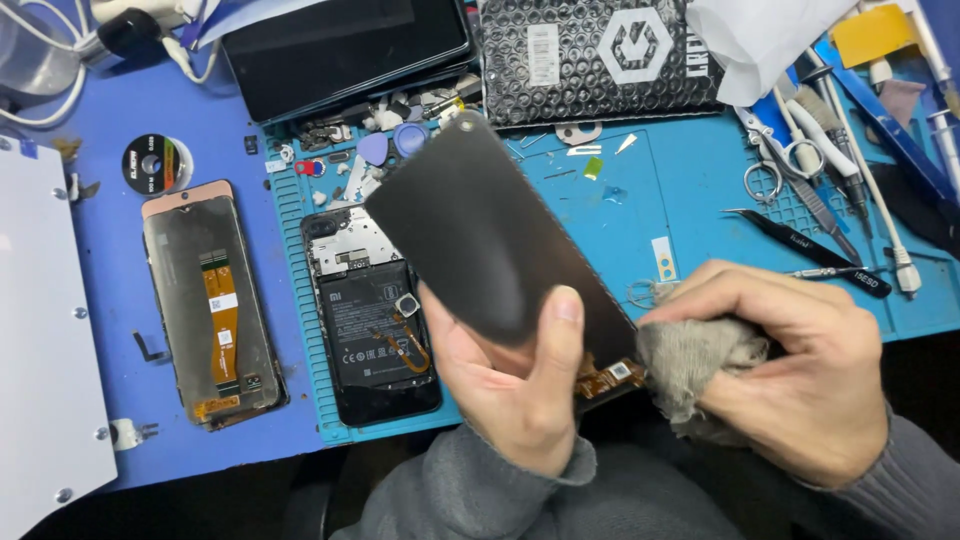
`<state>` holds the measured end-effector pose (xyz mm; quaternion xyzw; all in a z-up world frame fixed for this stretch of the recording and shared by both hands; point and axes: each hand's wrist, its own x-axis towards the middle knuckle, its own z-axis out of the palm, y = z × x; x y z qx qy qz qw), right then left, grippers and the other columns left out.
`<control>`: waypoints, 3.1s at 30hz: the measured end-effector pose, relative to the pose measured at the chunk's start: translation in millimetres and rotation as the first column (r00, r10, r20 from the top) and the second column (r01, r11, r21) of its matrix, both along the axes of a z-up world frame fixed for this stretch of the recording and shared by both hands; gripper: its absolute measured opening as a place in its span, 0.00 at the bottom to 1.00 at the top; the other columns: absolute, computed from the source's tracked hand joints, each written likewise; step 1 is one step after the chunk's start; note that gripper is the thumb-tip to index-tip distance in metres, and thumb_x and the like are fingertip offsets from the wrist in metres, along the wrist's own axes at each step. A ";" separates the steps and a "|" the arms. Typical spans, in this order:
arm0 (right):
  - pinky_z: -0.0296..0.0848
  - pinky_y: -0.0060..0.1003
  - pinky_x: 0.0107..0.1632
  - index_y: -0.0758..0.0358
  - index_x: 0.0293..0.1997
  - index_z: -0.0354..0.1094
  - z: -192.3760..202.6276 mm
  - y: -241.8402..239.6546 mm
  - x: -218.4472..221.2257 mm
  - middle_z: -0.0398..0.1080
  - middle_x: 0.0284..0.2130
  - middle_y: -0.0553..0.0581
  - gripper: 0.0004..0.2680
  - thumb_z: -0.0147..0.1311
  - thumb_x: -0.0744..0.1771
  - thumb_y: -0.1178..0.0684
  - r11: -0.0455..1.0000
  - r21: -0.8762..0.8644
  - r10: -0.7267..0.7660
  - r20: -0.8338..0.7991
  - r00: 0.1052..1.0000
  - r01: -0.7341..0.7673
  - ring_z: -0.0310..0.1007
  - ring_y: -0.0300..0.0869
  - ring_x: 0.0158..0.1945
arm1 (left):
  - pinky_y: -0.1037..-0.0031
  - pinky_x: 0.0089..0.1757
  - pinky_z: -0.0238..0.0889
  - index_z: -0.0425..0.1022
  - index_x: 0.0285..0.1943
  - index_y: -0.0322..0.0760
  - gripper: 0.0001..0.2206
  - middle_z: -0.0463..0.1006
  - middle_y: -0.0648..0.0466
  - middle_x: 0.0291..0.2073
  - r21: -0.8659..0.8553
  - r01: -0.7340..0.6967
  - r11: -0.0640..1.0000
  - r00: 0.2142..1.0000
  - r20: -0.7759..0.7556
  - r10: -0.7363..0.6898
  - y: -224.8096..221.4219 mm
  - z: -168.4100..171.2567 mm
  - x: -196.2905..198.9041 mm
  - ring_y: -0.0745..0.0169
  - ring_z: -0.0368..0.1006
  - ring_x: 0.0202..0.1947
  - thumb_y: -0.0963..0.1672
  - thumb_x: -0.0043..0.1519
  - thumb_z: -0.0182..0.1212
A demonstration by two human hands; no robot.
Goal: Cleaning a smartphone screen with a cloth and spray bottle on a repair workbench
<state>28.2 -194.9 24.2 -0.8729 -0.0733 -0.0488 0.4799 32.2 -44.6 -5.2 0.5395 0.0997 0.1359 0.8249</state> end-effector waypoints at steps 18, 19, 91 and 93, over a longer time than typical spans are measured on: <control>0.77 0.28 0.40 0.63 0.32 0.80 -33.2 -0.6 9.2 0.84 0.28 0.51 0.12 0.53 0.54 0.67 0.992 0.120 0.032 0.049 0.998 -0.038 0.83 0.36 0.32 | 0.71 0.47 0.75 0.63 0.74 0.31 0.38 0.84 0.42 0.51 -0.062 -0.236 0.970 0.971 -0.056 0.233 -3.2 -22.2 1.2 0.56 0.82 0.45 0.42 0.51 0.72; 0.76 0.27 0.38 0.63 0.31 0.79 -31.8 1.8 11.2 0.83 0.28 0.51 0.15 0.47 0.51 0.68 0.992 0.122 0.027 0.052 0.998 -0.033 0.82 0.36 0.31 | 0.70 0.48 0.77 0.60 0.77 0.32 0.42 0.84 0.41 0.54 -0.056 -0.276 0.959 0.957 -0.111 0.269 -5.4 -26.3 0.7 0.55 0.83 0.48 0.41 0.49 0.73; 0.76 0.39 0.55 0.61 0.47 0.54 -12.8 -22.9 -0.8 0.72 0.47 0.63 0.11 0.49 0.64 0.67 0.961 0.278 0.072 -0.213 0.974 -0.010 0.75 0.48 0.58 | 0.64 0.66 0.65 0.58 0.76 0.32 0.32 0.72 0.45 0.66 0.061 -0.021 0.998 1.000 0.000 0.021 15.7 5.7 6.5 0.51 0.72 0.64 0.43 0.62 0.64; 0.75 0.35 0.48 0.62 0.43 0.57 -12.7 -21.7 0.1 0.72 0.39 0.62 0.09 0.52 0.65 0.65 0.941 0.336 0.105 -0.191 0.976 -0.035 0.75 0.45 0.47 | 0.65 0.66 0.64 0.58 0.76 0.32 0.32 0.72 0.45 0.66 0.065 -0.011 0.998 1.000 -0.009 0.012 14.1 5.7 5.8 0.53 0.72 0.64 0.43 0.62 0.64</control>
